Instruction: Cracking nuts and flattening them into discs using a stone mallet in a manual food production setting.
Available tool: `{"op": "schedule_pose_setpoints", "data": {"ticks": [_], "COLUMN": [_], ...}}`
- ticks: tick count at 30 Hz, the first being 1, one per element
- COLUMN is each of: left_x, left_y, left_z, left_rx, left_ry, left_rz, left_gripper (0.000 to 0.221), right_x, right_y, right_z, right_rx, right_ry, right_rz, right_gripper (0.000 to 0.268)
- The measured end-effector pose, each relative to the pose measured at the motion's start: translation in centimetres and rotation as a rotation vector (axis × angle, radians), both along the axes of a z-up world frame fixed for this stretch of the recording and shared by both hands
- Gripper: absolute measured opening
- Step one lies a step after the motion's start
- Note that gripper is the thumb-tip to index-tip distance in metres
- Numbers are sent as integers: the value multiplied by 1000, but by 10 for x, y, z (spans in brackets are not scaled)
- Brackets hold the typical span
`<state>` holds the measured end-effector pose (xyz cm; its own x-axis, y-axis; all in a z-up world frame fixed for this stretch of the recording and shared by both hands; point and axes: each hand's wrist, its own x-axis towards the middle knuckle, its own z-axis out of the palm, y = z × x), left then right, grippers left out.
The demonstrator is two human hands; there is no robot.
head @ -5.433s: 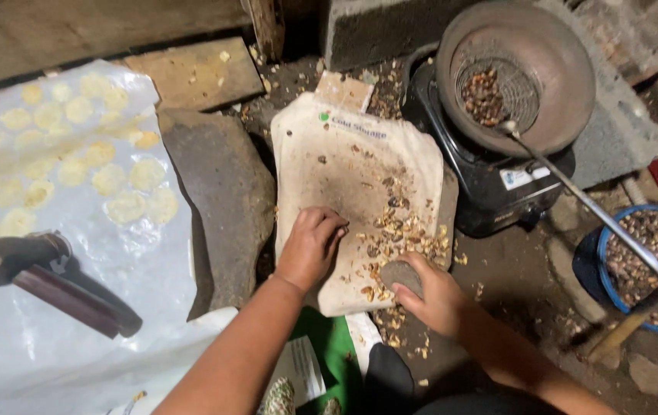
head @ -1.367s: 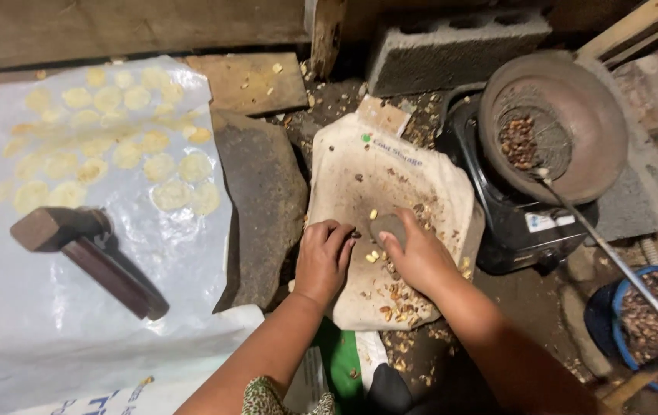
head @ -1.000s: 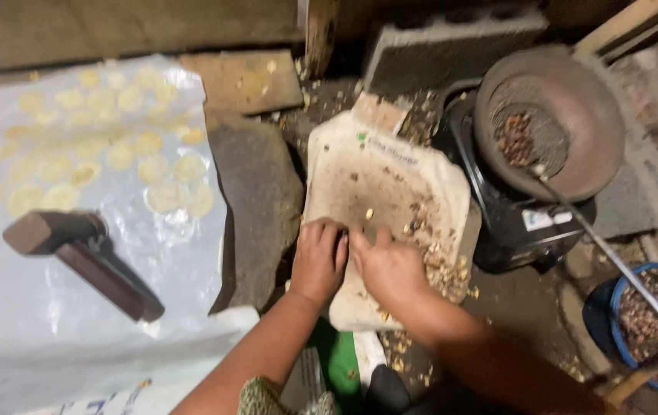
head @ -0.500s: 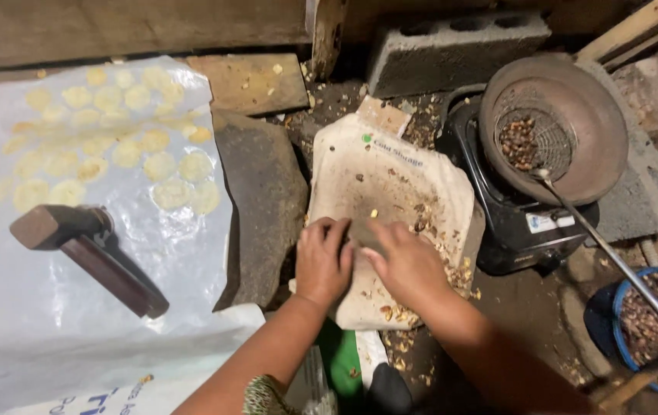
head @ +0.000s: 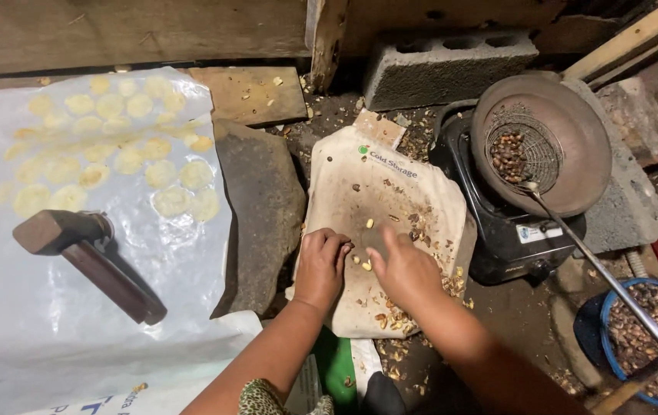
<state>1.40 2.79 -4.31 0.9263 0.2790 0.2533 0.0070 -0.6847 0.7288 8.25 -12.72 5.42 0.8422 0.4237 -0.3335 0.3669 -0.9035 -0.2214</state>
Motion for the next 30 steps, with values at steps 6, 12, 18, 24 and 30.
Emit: {"op": "schedule_pose_setpoints", "data": {"ticks": [6,12,18,24,30], "left_x": [10,-14,-9,1,2], "left_y": [-5,3,13,8,12], "left_z": [-10,5,16,-4,16], "left_rx": [-23,-43,-51,-139,-104], "left_ry": [53,70,38,0,90], "left_rz": [11,29,-22,67,-21], "left_gripper": [16,35,17,15,21], "right_x": [-3,-1,7,14,10], "right_y": [-9,3,4,8,17], "right_z": [-2,-26,-9,-2,14], "right_rx": [-17,144,127,-25,44], "right_ry": [-93,-208,117,40,-7], "right_rz": [50,314,-84,120,67], "right_gripper": [50,47,55,47,50]}}
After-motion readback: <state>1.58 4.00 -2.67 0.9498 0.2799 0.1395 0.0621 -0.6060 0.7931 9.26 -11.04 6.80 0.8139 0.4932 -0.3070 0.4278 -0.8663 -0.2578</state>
